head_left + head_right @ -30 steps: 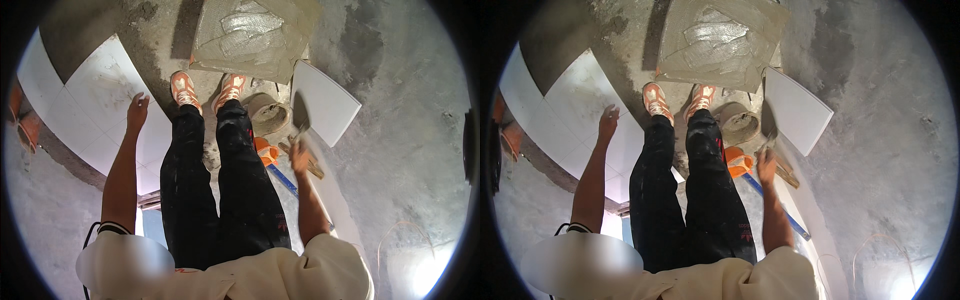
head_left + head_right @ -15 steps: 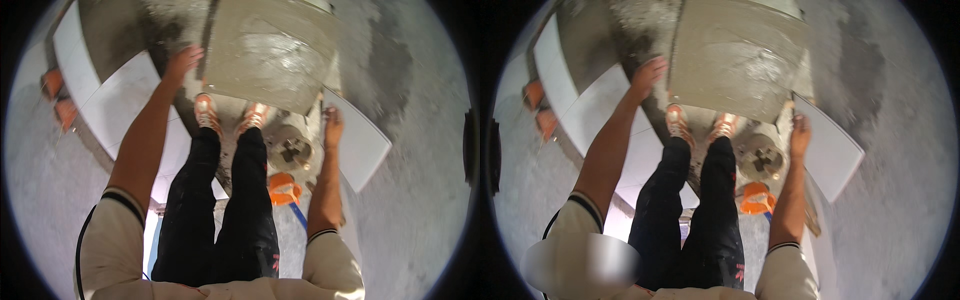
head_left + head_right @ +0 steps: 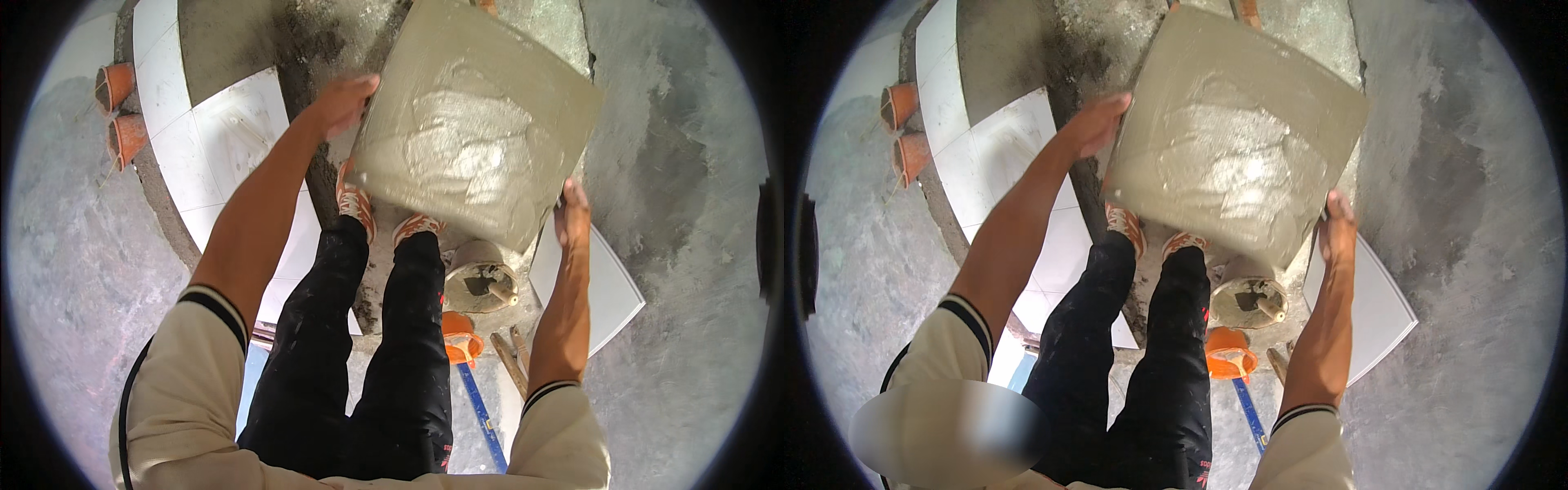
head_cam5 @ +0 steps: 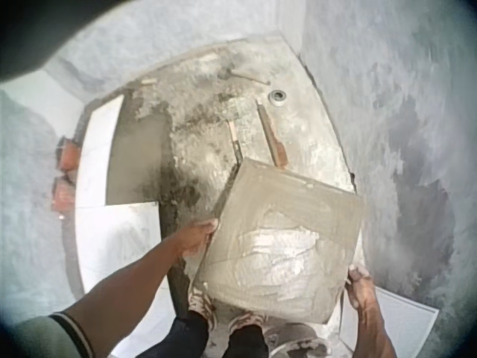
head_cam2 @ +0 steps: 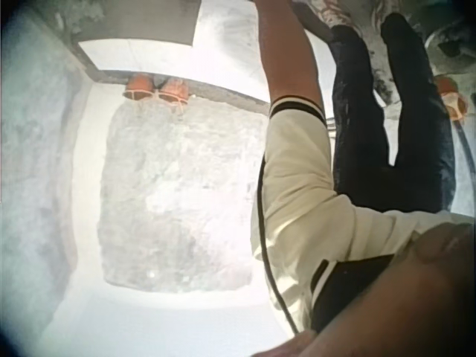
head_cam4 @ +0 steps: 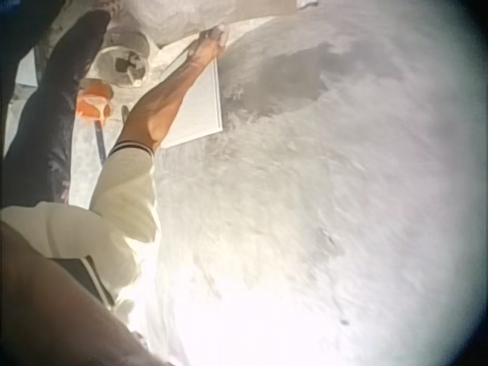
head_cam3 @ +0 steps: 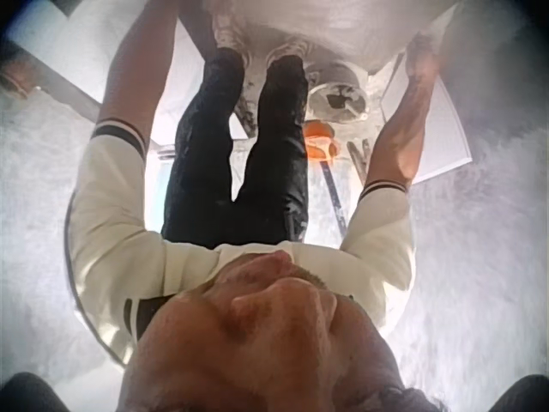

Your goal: The person spreads cement on the floor and a tile using a trowel, then places the tile on the floor and taps it with a mallet to secure it. The person also cleans the tile surface with a brush.

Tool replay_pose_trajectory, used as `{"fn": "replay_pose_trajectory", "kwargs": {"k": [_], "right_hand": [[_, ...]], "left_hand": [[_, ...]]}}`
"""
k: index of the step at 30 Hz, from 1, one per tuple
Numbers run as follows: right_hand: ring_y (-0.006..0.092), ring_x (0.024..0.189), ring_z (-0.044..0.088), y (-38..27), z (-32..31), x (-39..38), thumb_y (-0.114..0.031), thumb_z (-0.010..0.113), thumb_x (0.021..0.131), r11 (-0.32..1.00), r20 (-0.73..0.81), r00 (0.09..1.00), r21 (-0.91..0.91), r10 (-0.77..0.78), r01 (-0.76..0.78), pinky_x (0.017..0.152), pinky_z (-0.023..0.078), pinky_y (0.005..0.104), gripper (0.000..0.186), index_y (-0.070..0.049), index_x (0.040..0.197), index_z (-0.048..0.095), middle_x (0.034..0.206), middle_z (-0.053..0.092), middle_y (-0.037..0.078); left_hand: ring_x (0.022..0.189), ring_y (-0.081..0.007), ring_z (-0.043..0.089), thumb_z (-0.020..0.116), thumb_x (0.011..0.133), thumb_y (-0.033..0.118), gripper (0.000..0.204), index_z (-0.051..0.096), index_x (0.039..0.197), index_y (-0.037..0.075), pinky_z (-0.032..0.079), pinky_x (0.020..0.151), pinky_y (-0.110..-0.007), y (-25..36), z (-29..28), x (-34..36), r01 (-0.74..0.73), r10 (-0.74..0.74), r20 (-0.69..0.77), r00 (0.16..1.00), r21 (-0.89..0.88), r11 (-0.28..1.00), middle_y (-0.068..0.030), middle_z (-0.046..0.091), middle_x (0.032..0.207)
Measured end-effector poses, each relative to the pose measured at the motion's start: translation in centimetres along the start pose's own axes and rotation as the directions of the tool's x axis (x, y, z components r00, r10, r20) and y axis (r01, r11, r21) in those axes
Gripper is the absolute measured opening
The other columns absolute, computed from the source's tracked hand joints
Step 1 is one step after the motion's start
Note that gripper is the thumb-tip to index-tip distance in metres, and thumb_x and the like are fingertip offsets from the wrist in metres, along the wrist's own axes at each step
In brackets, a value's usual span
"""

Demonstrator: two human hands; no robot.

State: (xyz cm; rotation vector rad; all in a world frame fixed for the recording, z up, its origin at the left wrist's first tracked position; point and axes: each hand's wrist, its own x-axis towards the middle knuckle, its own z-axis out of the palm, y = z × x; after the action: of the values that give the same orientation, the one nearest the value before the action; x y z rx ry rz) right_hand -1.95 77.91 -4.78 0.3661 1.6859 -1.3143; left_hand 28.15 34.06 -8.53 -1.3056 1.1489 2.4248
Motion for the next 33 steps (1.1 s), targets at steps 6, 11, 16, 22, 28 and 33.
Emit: {"fn": "replay_pose_trajectory", "kwargs": {"k": [6, 11, 16, 22, 28, 33], "right_hand": [[0.0271, 0.129, 0.066, 0.9, -2.0, -12.7, -0.015, 0.072, 0.103, 0.980, -0.004, 0.991, 0.150, 0.134, -0.132, 0.114, 0.051, 0.0411, 0.045, 0.001, 0.144, 0.064, 0.139, 0.070, 0.015], [0.0207, 0.120, 0.070, 2.0, -2.9, -17.9, -0.012, 0.074, 0.101, 0.966, 0.016, 0.992, 0.226, 0.128, -0.129, 0.109, 0.054, 0.0357, 0.033, -0.001, 0.131, 0.073, 0.129, 0.076, 0.011], [0.0183, 0.114, 0.072, 0.9, -2.2, -19.4, -0.012, 0.075, 0.100, 0.955, 0.005, 0.983, 0.237, 0.184, -0.180, 0.102, 0.057, 0.0327, 0.027, -0.002, 0.125, 0.075, 0.123, 0.078, 0.010], [0.0185, 0.104, 0.073, -3.0, -1.6, -18.6, -0.011, 0.074, 0.100, 0.938, 0.097, 0.975, 0.268, 0.201, -0.220, 0.091, 0.062, 0.0337, 0.027, -0.003, 0.126, 0.071, 0.117, 0.077, 0.008], [0.0198, 0.102, 0.073, -9.7, 0.6, -17.1, -0.006, 0.070, 0.100, 0.896, -0.029, 0.952, 0.350, 0.304, -0.275, 0.090, 0.063, 0.0366, 0.026, -0.011, 0.125, 0.067, 0.119, 0.074, 0.008], [0.0177, 0.097, 0.073, -12.7, 1.6, -15.5, -0.011, 0.073, 0.099, 0.905, 0.002, 0.977, 0.378, 0.212, -0.197, 0.086, 0.062, 0.0340, 0.018, -0.009, 0.117, 0.073, 0.109, 0.075, 0.005]], "left_hand": [[0.122, -0.0184, 0.064, 0.056, 0.114, 0.036, 0.049, 0.058, 0.148, 0.001, 0.051, 0.106, -0.039, -1.3, 2.2, -13.5, 0.142, -0.148, -0.052, 0.988, -0.114, 0.983, -0.0075, 0.068, 0.136], [0.114, -0.0189, 0.069, 0.056, 0.114, 0.035, 0.046, 0.063, 0.143, 0.000, 0.055, 0.100, -0.038, -0.6, 4.9, -19.9, 0.226, -0.245, -0.134, 0.960, -0.142, 0.964, -0.0084, 0.073, 0.129], [0.119, -0.0194, 0.068, 0.058, 0.113, 0.035, 0.050, 0.060, 0.149, -0.001, 0.054, 0.105, -0.037, -1.1, 4.4, -21.3, 0.281, -0.300, -0.117, 0.947, -0.158, 0.947, -0.0094, 0.071, 0.137], [0.110, -0.0203, 0.072, 0.060, 0.112, 0.031, 0.044, 0.064, 0.139, -0.004, 0.061, 0.095, -0.038, 0.6, 4.9, -21.1, 0.256, -0.299, -0.106, 0.948, -0.300, 0.919, -0.0108, 0.074, 0.124], [0.114, -0.0199, 0.071, 0.064, 0.109, 0.031, 0.042, 0.066, 0.139, 0.001, 0.059, 0.097, -0.037, 5.7, 8.0, -20.0, 0.227, -0.306, -0.259, 0.916, -0.294, 0.928, -0.0082, 0.073, 0.127], [0.117, -0.0178, 0.069, 0.064, 0.109, 0.025, 0.038, 0.065, 0.142, 0.005, 0.056, 0.101, -0.035, 7.1, 7.1, -18.1, 0.091, -0.161, -0.215, 0.963, -0.301, 0.949, -0.0067, 0.072, 0.129]]}}
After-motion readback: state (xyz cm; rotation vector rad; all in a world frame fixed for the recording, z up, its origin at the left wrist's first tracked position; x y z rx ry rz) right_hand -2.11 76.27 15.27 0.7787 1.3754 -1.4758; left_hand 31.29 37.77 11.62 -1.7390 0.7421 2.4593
